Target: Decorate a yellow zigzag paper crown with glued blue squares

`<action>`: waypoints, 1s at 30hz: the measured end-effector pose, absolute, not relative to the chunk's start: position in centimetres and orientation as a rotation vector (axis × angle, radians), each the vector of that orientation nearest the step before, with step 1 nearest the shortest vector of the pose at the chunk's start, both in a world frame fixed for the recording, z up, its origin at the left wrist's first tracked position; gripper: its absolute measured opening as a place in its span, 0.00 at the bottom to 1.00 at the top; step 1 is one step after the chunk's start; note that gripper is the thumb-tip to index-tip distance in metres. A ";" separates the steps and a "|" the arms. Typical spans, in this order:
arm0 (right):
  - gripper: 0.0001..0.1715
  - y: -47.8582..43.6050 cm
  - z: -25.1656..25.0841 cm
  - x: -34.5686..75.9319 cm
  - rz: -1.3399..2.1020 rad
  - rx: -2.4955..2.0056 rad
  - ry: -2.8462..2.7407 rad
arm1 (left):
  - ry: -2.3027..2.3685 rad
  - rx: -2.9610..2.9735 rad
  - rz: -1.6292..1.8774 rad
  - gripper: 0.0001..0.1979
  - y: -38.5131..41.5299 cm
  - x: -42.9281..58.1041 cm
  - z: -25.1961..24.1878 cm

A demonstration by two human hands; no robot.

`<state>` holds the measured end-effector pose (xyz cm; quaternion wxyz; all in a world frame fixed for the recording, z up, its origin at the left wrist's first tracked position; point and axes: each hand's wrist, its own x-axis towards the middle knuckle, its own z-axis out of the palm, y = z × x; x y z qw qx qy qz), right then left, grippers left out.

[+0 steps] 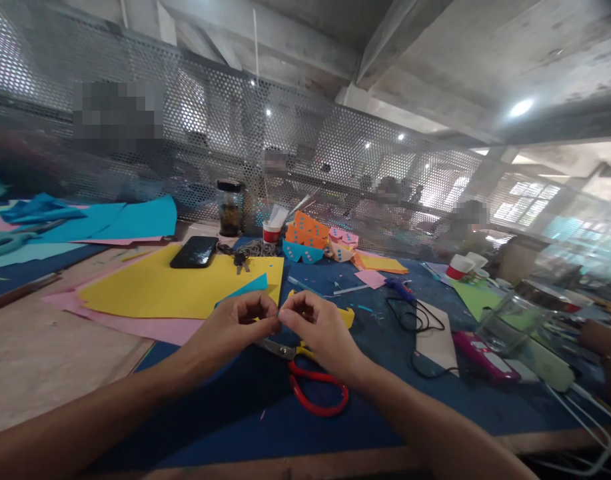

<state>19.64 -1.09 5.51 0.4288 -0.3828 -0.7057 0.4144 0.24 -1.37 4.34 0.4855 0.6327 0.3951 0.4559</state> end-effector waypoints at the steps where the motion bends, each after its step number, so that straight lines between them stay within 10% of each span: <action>1: 0.10 -1.0 5.5 19.6 1.071 -0.948 -1.726 | 0.955 1.526 1.112 0.14 -1.4 0.2 4.4; 30: 0.20 -1.4 4.9 18.7 1.347 -0.766 -1.384 | 0.902 1.303 1.189 0.14 -1.0 0.2 4.1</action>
